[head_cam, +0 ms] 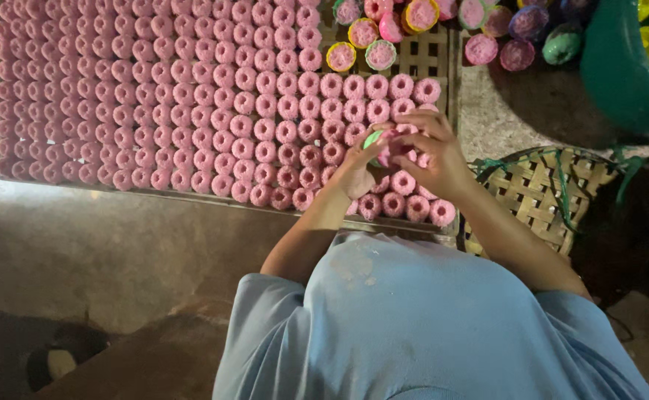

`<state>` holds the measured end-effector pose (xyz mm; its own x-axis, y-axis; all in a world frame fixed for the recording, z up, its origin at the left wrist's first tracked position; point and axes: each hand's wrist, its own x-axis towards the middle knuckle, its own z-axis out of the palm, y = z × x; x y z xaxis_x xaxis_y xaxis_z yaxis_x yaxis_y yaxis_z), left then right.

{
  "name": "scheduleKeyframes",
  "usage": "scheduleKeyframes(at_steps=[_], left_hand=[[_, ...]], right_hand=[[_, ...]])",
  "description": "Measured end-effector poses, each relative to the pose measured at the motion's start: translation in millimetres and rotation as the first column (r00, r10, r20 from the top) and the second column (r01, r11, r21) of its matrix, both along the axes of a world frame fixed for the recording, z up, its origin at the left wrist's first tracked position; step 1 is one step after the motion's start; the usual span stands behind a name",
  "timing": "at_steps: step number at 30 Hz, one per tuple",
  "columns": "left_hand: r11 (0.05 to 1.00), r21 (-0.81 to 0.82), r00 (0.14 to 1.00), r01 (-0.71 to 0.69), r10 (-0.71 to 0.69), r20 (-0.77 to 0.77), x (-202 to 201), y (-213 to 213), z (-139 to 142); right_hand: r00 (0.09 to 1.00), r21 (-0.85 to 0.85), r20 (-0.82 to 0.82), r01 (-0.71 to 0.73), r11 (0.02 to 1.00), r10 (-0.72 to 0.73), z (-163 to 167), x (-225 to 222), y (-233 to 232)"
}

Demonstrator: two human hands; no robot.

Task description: The person repeatedly picks small pink ring-shaped items from a tray and places them into colorful plastic molds. They then transfer the filled molds into a green bucket. The process is continuous and repetitive throughout the clip.

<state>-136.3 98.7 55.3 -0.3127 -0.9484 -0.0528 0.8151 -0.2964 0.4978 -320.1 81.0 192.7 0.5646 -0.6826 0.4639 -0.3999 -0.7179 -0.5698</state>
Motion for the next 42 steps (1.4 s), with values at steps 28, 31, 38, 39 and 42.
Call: scheduleKeyframes(at_steps=[28,31,38,39,42], left_hand=[[0.960,0.238,0.968,-0.148,0.091,0.235,-7,10,-8],[0.963,0.213,0.971,-0.167,0.123,0.205,-1,10,-11],[0.952,0.232,0.970,-0.200,0.159,0.183,9,9,-17],[0.948,0.240,0.969,-0.209,0.167,0.185,10,8,-18],[0.953,0.232,0.975,-0.194,0.162,0.149,9,4,-19]], right_hand=[[0.806,0.604,0.188,0.356,0.713,-0.561,-112,-83,-90],[0.827,0.428,0.056,0.486,0.762,-0.559,-122,-90,-119],[0.882,0.131,-0.082,0.471,0.872,-0.464,-137,-74,-130],[0.861,0.052,-0.148,0.498,0.866,-0.487,-136,-73,-130],[0.796,-0.174,-0.251,0.523,0.834,-0.551,-122,-67,-122]])
